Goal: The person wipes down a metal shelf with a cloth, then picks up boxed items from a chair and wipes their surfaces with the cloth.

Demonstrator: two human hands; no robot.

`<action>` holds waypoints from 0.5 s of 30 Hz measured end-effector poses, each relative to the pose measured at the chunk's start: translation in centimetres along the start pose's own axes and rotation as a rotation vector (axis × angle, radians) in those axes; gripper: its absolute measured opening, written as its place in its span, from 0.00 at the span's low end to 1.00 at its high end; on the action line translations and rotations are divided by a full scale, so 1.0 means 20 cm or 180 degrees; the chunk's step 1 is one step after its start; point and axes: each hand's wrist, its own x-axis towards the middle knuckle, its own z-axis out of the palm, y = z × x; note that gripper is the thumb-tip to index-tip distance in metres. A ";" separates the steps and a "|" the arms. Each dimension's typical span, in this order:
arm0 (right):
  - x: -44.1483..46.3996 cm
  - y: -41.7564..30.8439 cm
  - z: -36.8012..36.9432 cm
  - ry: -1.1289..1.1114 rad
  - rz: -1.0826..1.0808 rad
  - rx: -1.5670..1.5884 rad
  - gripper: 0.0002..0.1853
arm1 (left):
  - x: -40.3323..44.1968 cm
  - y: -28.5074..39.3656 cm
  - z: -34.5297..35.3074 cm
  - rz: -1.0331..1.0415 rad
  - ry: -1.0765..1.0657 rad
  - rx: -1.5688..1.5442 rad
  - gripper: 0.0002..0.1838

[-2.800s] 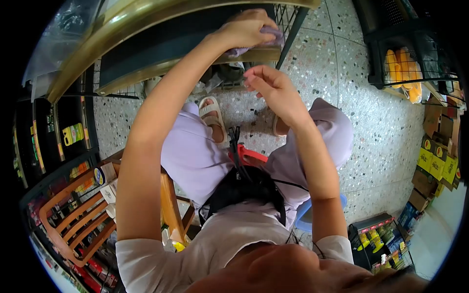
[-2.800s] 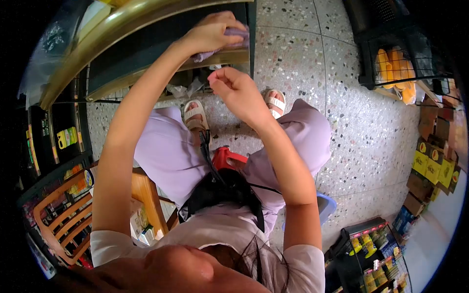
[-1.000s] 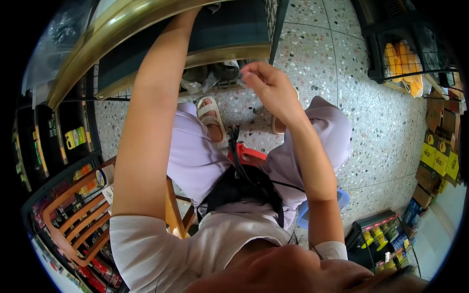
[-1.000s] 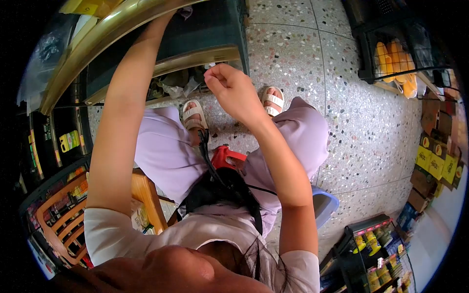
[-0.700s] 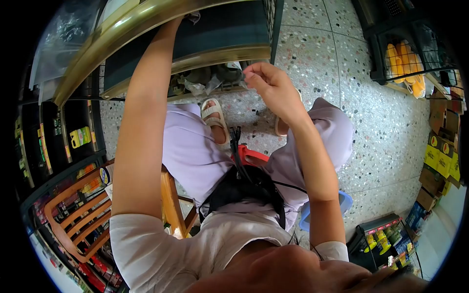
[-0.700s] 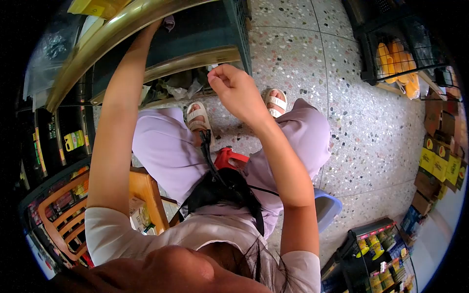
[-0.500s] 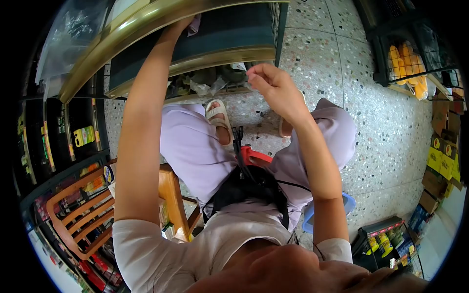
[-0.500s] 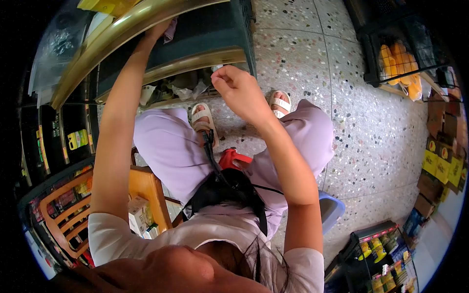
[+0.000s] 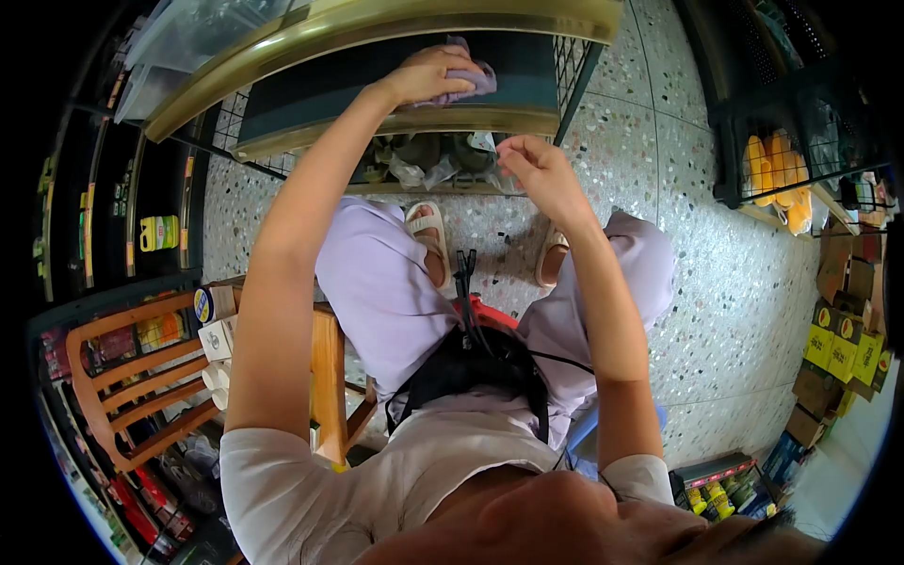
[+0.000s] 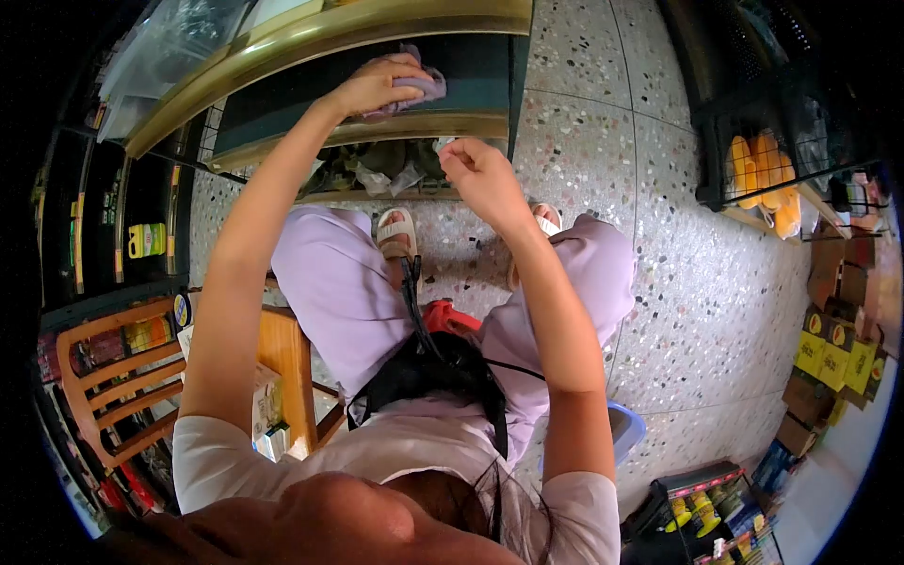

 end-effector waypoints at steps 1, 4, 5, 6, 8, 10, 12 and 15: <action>0.00 0.00 0.01 0.0056 -0.0008 0.0077 0.12 | -0.01 0.02 -0.01 0.0048 -0.0082 -0.0145 0.17; 0.00 0.00 0.04 0.0148 -0.0010 0.0201 0.12 | -0.02 0.09 -0.04 -0.0074 -0.0468 -0.0343 0.16; 0.00 0.02 0.04 0.0137 -0.0006 0.0166 0.12 | -0.02 0.11 -0.05 -0.0077 -0.0581 -0.0239 0.16; 0.01 0.02 0.04 0.0128 -0.0002 0.0132 0.11 | -0.01 0.12 -0.06 -0.0085 -0.0625 -0.0193 0.16; 0.00 0.02 0.05 0.0121 -0.0021 0.0123 0.12 | -0.02 0.15 -0.09 -0.0108 -0.0708 -0.0102 0.17; 0.00 0.03 0.04 0.0112 -0.0030 0.0120 0.12 | -0.04 0.13 -0.07 -0.0421 -0.0711 -0.0170 0.19; 0.00 0.04 0.04 0.0113 -0.0040 0.0137 0.12 | -0.08 0.11 -0.06 -0.0749 -0.0617 -0.0368 0.20; -0.03 0.02 0.01 0.0032 0.0035 0.0055 0.12 | -0.14 0.09 -0.06 -0.1301 -0.0450 -0.1332 0.22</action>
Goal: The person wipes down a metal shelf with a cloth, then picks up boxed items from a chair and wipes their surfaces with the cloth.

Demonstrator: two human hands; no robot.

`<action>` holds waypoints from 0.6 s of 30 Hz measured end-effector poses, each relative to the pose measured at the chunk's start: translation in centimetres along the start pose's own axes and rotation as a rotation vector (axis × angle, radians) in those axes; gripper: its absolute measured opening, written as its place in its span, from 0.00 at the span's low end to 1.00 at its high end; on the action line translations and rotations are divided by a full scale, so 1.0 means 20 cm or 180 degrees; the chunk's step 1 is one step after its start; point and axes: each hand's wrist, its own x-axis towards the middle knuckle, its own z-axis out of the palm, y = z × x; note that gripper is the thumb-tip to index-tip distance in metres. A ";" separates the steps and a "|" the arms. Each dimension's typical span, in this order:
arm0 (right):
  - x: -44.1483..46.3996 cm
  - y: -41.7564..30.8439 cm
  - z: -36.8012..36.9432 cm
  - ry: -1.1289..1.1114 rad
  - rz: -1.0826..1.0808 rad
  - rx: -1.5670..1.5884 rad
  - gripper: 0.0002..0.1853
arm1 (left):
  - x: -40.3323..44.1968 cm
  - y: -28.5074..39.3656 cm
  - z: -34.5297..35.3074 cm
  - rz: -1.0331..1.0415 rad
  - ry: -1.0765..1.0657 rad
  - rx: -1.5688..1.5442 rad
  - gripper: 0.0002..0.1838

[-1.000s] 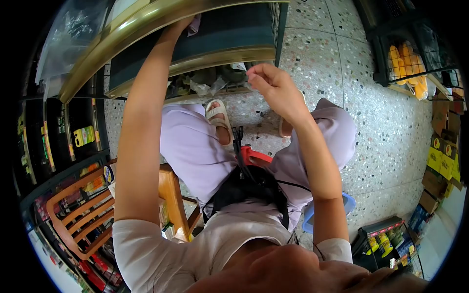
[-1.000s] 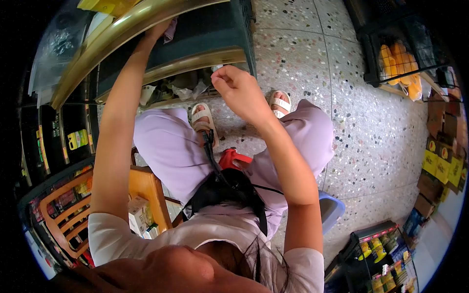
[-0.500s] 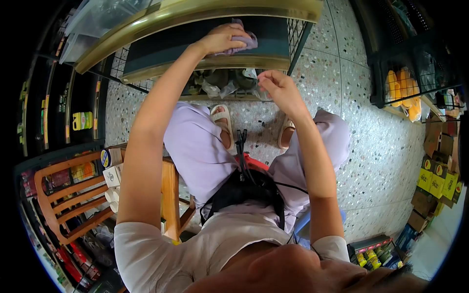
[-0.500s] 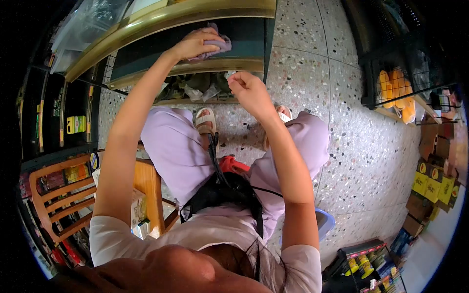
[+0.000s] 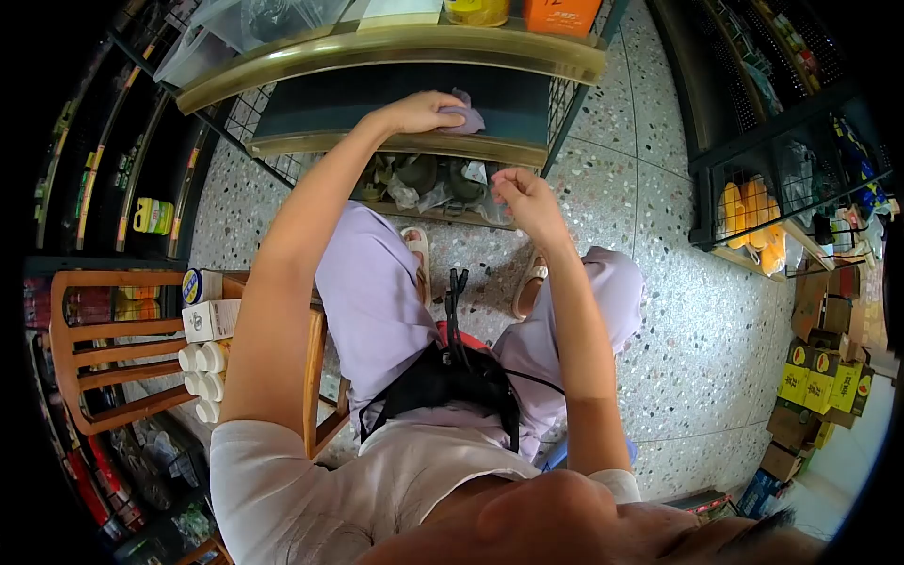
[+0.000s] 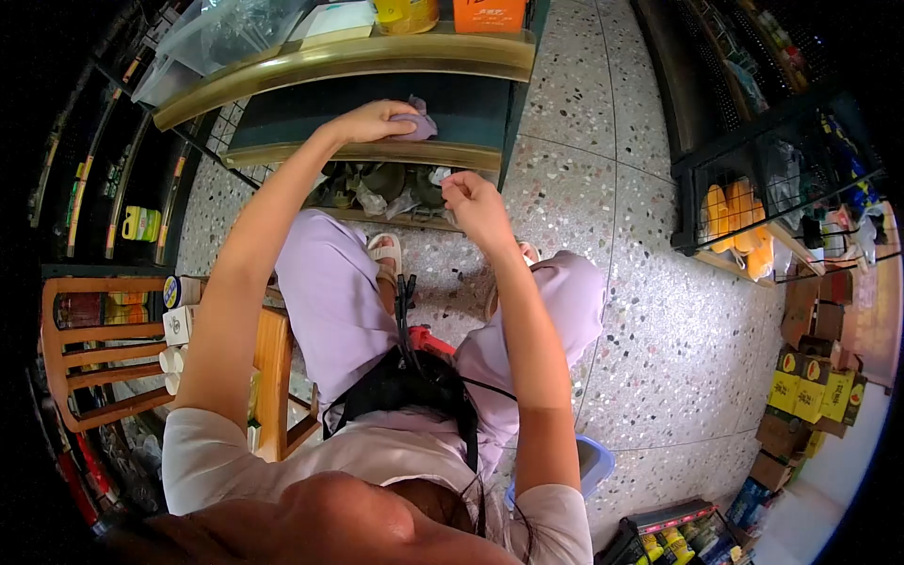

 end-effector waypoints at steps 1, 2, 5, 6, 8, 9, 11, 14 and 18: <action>-0.01 -0.01 -0.01 -0.0008 -0.0034 0.0021 0.12 | -0.04 0.04 0.01 -0.0153 0.0083 -0.0411 0.23; -0.02 -0.01 -0.01 -0.0017 -0.0068 0.0040 0.12 | -0.08 0.08 0.00 -0.0316 0.0043 -0.0904 0.25; -0.05 -0.05 -0.03 0.0017 -0.0217 0.0083 0.12 | -0.06 -0.04 0.00 -0.0165 0.0743 -0.1377 0.28; -0.05 -0.06 -0.03 0.0030 -0.0267 0.0101 0.12 | -0.09 0.00 0.01 -0.0009 0.1271 -0.1392 0.27; -0.04 -0.06 -0.02 0.0061 -0.0487 0.0227 0.13 | -0.16 0.09 0.01 0.0208 0.1374 -0.2568 0.24; -0.04 -0.06 0.00 0.0063 -0.0592 0.0293 0.14 | -0.21 0.14 0.01 0.0313 0.1426 -0.3158 0.23; -0.03 -0.08 0.04 0.0391 -0.0904 0.0253 0.17 | -0.28 0.26 0.09 0.0331 0.1743 -0.4010 0.17; -0.01 -0.12 0.10 0.0729 -0.1368 0.0245 0.25 | -0.38 0.32 0.22 -0.0021 0.1688 -0.4621 0.19; 0.00 -0.13 0.18 0.0339 -0.1619 0.0075 0.40 | -0.52 0.33 0.36 -0.0196 0.1507 -0.4804 0.17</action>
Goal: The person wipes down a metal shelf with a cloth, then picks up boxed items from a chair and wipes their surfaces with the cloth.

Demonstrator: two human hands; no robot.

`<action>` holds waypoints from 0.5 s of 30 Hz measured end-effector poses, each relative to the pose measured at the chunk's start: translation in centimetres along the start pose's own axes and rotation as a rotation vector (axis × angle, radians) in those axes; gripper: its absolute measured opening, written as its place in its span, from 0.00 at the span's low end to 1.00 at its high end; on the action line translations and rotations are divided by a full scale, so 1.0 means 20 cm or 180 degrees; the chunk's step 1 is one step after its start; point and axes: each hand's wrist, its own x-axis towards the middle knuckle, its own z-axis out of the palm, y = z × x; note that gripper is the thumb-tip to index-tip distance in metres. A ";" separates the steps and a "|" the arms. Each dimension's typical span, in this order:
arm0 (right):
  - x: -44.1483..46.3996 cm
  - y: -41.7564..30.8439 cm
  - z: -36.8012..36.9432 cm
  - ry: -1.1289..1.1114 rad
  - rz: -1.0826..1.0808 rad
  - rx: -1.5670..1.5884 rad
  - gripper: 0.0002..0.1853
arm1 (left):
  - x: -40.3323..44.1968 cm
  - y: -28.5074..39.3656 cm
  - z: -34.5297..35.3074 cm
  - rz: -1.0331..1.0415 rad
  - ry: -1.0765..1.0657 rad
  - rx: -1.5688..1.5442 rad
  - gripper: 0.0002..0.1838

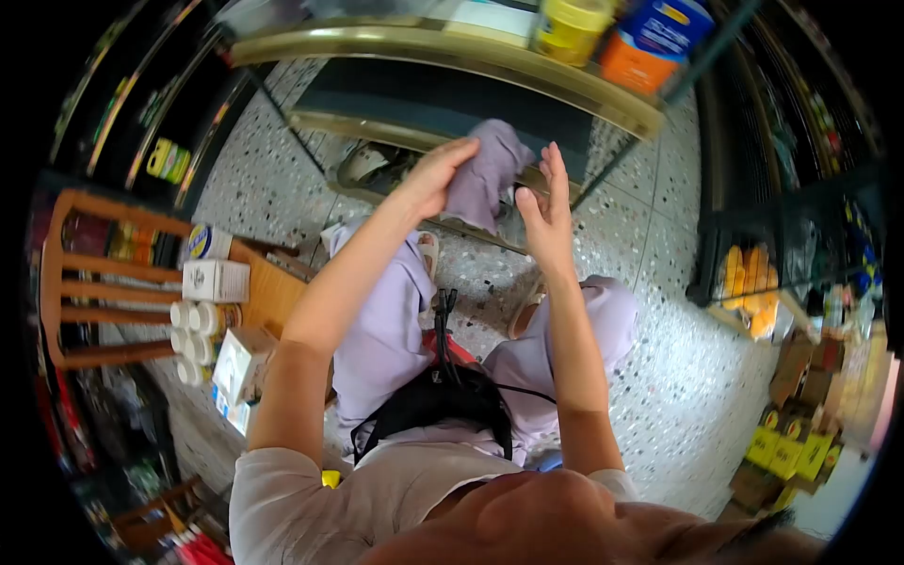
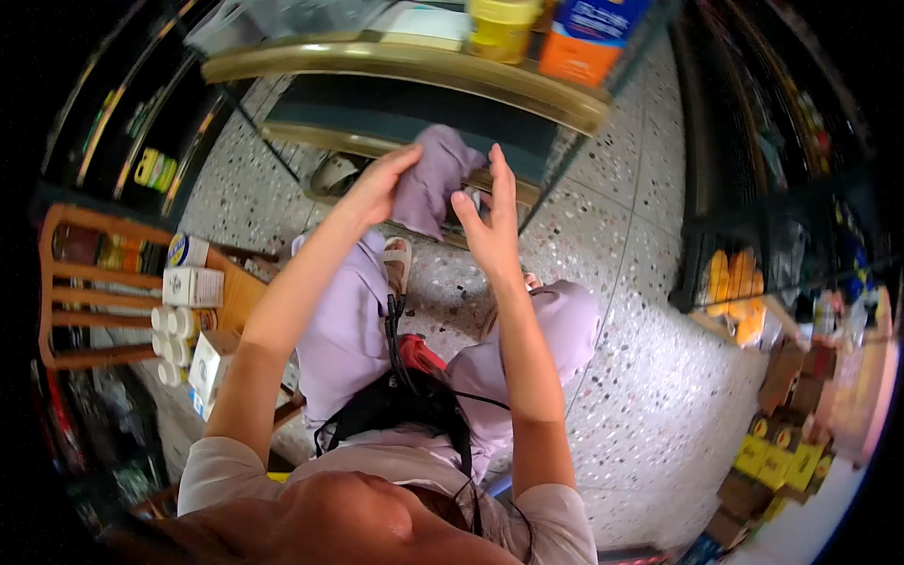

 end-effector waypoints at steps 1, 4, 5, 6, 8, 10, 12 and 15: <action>0.01 0.00 0.03 -0.0192 -0.0057 0.0004 0.43 | -0.03 -0.02 -0.01 0.0038 0.0009 -0.0012 0.16; 0.00 0.01 0.16 -0.0746 -0.0115 0.0393 0.49 | -0.13 -0.04 0.02 0.0187 0.0062 0.0059 0.17; -0.01 0.02 0.19 -0.0892 -0.0183 0.0440 0.49 | -0.14 -0.06 0.00 0.0298 0.0022 0.0180 0.20; -0.02 0.01 0.22 -0.1002 -0.0008 0.0635 0.48 | -0.17 -0.05 0.00 0.0371 0.0072 0.0510 0.21; -0.02 0.00 0.29 -0.1030 0.0356 0.1004 0.44 | -0.17 -0.08 -0.06 0.0976 0.0324 0.1177 0.22; -0.03 -0.02 0.36 -0.0963 0.0624 0.1357 0.40 | -0.20 -0.06 -0.10 0.1354 0.0486 0.1632 0.23; -0.02 -0.05 0.44 -0.0794 0.0774 0.1715 0.36 | -0.23 -0.02 -0.14 0.1159 0.0444 0.1348 0.23; 0.01 0.03 0.48 -0.0391 0.0914 0.1385 0.31 | -0.26 0.06 -0.20 0.1006 0.0523 0.1284 0.22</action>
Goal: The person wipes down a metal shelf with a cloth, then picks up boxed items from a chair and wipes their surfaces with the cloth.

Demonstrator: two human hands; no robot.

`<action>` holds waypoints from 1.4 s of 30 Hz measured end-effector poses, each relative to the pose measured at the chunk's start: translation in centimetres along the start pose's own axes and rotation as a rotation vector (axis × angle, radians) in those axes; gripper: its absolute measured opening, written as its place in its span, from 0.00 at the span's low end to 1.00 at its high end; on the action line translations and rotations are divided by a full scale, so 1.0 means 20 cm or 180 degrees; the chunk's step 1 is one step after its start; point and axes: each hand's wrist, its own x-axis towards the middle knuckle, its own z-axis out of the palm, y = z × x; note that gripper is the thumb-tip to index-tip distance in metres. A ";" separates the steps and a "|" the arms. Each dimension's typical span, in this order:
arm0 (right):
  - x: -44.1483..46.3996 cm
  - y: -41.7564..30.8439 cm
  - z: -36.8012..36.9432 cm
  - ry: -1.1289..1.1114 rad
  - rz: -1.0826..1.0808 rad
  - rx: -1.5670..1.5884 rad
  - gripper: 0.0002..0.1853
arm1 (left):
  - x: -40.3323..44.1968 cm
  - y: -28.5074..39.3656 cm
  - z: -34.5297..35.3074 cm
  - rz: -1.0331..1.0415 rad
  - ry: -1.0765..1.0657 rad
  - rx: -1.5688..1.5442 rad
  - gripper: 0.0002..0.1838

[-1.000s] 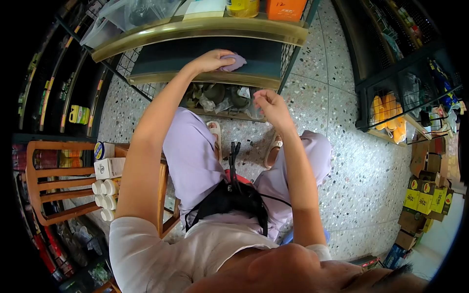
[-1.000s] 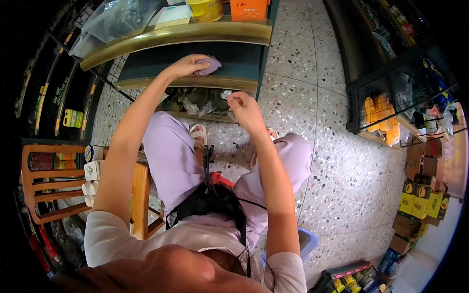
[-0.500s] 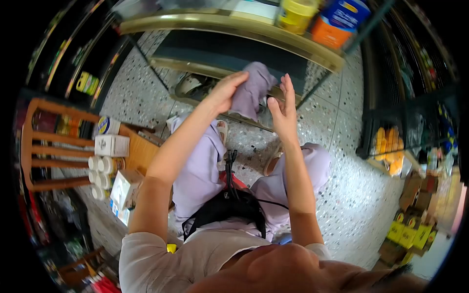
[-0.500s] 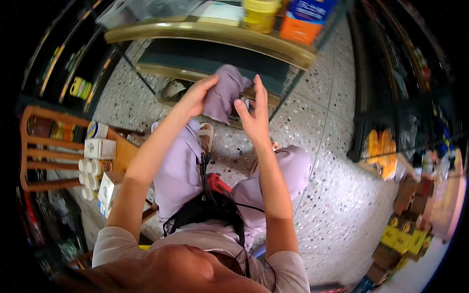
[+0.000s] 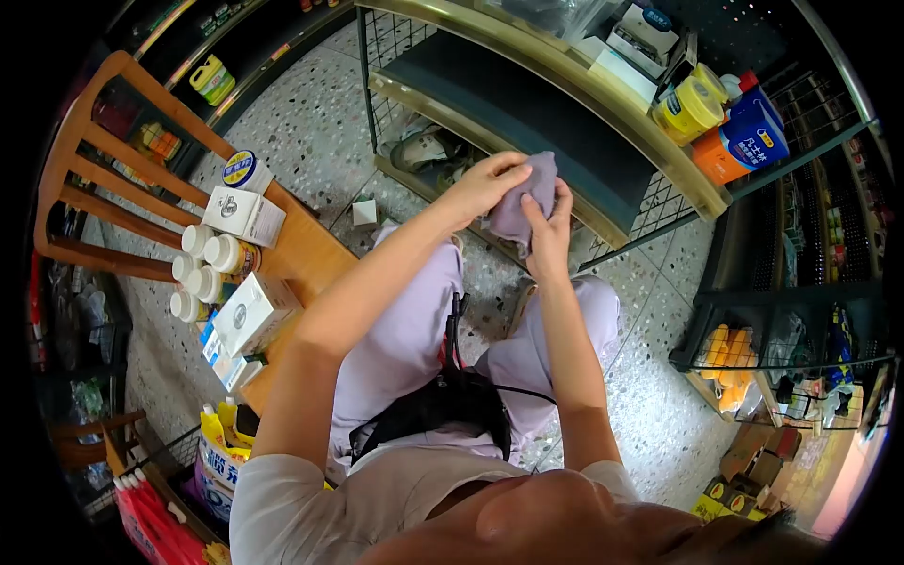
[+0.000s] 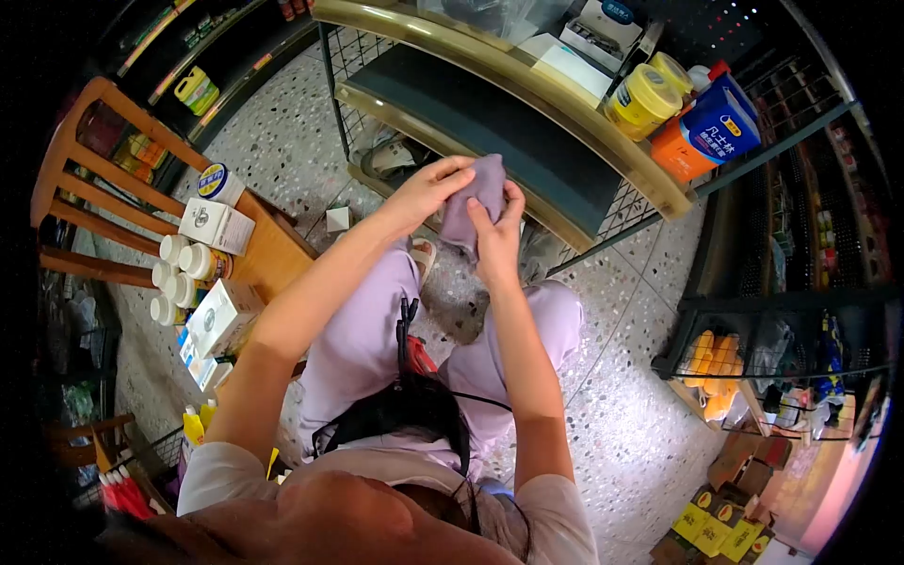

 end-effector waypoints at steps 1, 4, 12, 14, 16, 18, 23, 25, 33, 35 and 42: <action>0.02 -0.02 0.00 0.0181 -0.0079 0.0039 0.29 | 0.00 0.00 -0.04 0.0128 0.0075 0.0058 0.21; 0.11 -0.16 -0.14 0.0476 -0.0269 -0.0306 0.24 | 0.05 -0.02 -0.21 0.0148 0.0396 0.0212 0.18; 0.49 -0.47 -0.51 -0.0252 -0.1106 -0.4769 0.28 | 0.20 -0.26 -0.48 -0.0183 0.1104 -0.0350 0.17; 0.58 -0.39 -0.60 -0.0920 -0.1235 -0.4635 0.27 | 0.24 -0.31 -0.50 -0.0285 0.1120 -0.0449 0.16; 0.64 -0.35 -0.61 -0.1608 -0.0789 -0.4251 0.26 | 0.25 -0.33 -0.52 -0.0351 0.1119 -0.0414 0.17; 0.67 -0.30 -0.61 -0.1807 -0.0469 -0.4006 0.23 | 0.27 -0.36 -0.56 -0.0338 0.1149 -0.0488 0.16; 0.75 -0.28 -0.53 -0.2515 0.0078 -0.3654 0.19 | 0.32 -0.37 -0.62 -0.0383 0.1333 -0.0537 0.15; 0.80 -0.25 -0.51 -0.2549 0.0066 -0.3691 0.19 | 0.35 -0.33 -0.63 -0.0399 0.1382 -0.0474 0.14; 0.85 -0.10 -0.38 -0.1921 -0.0814 -0.3970 0.19 | 0.38 -0.29 -0.64 -0.0528 0.1362 -0.0564 0.14; 0.90 -0.09 -0.35 -0.1596 -0.0508 -0.4022 0.20 | 0.37 -0.29 -0.65 -0.0591 0.1323 -0.0544 0.15; 1.24 0.09 -0.48 -0.0631 -0.0886 -0.4129 0.15 | 0.36 -0.28 -0.67 -0.0648 0.1333 -0.0650 0.16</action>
